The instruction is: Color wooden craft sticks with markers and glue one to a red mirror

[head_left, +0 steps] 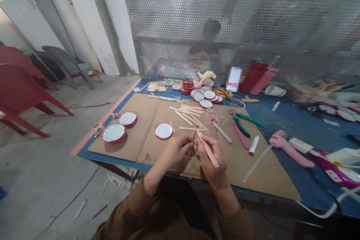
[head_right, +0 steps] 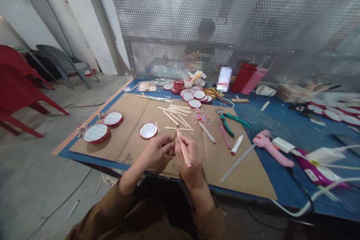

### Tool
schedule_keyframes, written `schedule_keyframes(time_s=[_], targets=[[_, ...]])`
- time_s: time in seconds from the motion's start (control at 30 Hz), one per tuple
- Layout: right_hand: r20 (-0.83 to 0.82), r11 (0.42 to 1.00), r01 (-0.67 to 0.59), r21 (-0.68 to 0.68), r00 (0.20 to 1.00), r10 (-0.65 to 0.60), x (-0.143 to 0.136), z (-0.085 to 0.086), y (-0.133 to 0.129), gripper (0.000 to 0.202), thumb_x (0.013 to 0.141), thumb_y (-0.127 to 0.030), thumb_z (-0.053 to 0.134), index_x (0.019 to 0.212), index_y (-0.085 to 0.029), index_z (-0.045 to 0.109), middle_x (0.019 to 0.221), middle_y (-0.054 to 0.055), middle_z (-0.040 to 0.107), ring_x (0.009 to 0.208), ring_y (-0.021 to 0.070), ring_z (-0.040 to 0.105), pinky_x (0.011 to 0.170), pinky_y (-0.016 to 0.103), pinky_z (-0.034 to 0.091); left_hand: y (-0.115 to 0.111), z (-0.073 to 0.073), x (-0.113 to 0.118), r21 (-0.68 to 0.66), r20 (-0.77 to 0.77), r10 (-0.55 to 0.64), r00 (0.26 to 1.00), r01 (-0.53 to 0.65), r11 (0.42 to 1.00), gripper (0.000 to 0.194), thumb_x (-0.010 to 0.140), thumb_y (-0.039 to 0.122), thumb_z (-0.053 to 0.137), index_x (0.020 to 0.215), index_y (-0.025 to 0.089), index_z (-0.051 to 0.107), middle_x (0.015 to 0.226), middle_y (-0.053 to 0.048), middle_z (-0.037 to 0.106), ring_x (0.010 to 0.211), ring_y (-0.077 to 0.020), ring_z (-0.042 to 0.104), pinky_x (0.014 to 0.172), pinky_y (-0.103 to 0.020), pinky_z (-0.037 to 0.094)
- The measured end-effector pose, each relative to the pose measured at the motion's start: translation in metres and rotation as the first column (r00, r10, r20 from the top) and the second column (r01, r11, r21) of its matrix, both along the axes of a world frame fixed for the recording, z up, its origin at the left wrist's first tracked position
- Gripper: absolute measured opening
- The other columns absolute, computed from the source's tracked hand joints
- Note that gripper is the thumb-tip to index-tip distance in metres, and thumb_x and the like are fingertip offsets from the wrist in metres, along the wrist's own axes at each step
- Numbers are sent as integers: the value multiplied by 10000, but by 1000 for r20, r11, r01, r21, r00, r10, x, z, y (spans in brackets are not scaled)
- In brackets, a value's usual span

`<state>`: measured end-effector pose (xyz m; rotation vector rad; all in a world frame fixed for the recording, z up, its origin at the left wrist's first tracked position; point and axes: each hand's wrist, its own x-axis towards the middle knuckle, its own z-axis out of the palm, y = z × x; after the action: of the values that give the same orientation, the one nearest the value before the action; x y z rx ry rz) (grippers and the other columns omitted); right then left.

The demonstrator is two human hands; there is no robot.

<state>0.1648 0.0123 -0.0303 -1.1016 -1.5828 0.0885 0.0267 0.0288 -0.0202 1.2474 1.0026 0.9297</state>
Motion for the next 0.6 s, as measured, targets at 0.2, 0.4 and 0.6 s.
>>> schedule_keyframes(time_s=[0.2,0.4,0.6], targets=[[26,1000,-23,-7,999,23,0,1,-1,119,903,-246,583,1002,-189,619,831,57,725,715,163,708,650,275,581,0,1,-1,25,-11,2,1000,-1,1000,206,776,358,582,774,152,570,637,12,561,584,-113,571,544,-225,523],[3,1000,-9,-14,1000,9,0,1,-2,132,903,-247,588,1017,-188,619,843,63,730,752,176,715,666,288,586,0,2,-1,4,-17,2,1000,-2,1000,203,775,356,595,770,155,571,641,13,563,599,-118,576,549,-227,529],[-2,999,-38,0,999,38,0,1,1,134,896,-219,600,1025,-188,618,877,61,724,771,174,712,675,284,586,1,0,-1,5,-4,-4,1000,4,1000,209,772,359,603,781,151,583,643,12,567,606,-115,583,546,-213,521]])
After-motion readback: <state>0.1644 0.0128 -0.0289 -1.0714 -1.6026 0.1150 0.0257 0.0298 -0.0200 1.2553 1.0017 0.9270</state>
